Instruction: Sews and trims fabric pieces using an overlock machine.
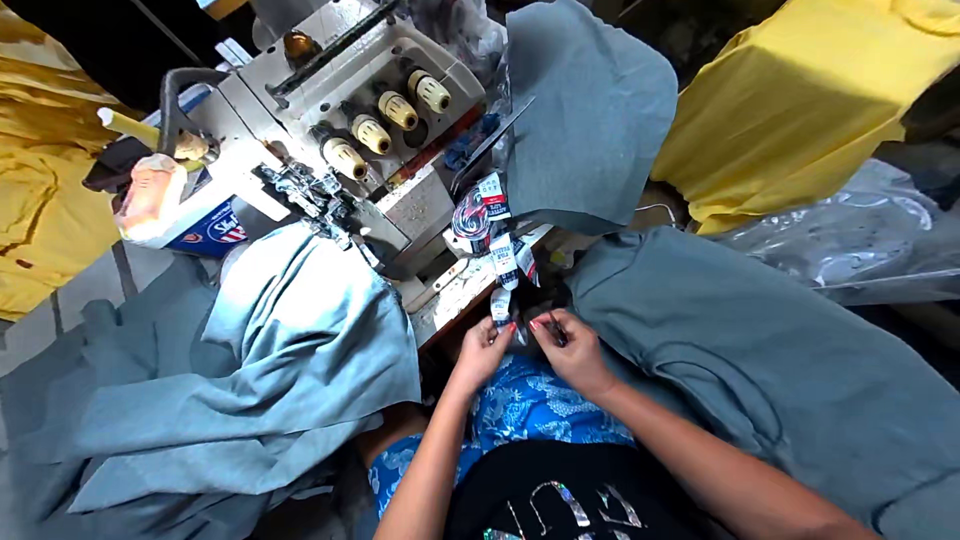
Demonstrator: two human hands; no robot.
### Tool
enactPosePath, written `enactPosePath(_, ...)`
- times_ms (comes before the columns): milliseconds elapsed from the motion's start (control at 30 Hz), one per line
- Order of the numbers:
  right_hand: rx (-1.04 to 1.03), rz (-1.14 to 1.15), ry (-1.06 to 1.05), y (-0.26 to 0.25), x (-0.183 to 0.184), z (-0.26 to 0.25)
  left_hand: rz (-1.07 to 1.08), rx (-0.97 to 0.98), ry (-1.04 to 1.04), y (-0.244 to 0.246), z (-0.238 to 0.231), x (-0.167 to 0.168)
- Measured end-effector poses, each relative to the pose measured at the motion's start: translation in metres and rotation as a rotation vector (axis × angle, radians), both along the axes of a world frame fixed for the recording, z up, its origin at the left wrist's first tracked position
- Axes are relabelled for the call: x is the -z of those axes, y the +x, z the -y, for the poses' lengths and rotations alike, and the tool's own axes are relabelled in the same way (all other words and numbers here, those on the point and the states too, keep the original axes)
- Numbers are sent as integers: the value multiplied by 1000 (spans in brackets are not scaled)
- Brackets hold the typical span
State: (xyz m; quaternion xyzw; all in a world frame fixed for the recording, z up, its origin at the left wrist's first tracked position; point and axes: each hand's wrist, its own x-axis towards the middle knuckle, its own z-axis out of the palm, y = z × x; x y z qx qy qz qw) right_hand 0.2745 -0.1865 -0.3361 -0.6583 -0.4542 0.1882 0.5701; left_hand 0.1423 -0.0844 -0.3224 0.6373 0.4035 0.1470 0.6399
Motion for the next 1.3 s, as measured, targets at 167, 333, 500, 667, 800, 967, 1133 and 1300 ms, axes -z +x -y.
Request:
enactPosePath(167, -128, 316, 50, -22, -25, 2, -90, -137, 774, -39, 44, -17)
enactPosePath(333, -164, 71, -157, -41, -44, -11, -105, -22, 1257, -56, 54, -18)
enactPosePath(500, -211, -274, -269, -29, -65, -19, 50, 48, 1065, -61, 49, -33)
enactPosePath(667, -264, -653, -136, -12, -94, -26, 381, -15, 337, -55, 17, -62)
enactPosePath(800, -259, -754, -92, -7, -112, -44, 474, -5, 83, -38, 4, -77)
enactPosePath(967, -277, -611, -26, 6, -109, -73, 448, 48, 85, -34, -9, -88)
enactPosePath(1133, -361, -148, -38, 31, -103, -70, 340, 27, 29, -35, -23, -93)
enactPosePath(1300, -269, 494, -49, 50, -93, -31, 325, 1, -55, -39, -31, -92)
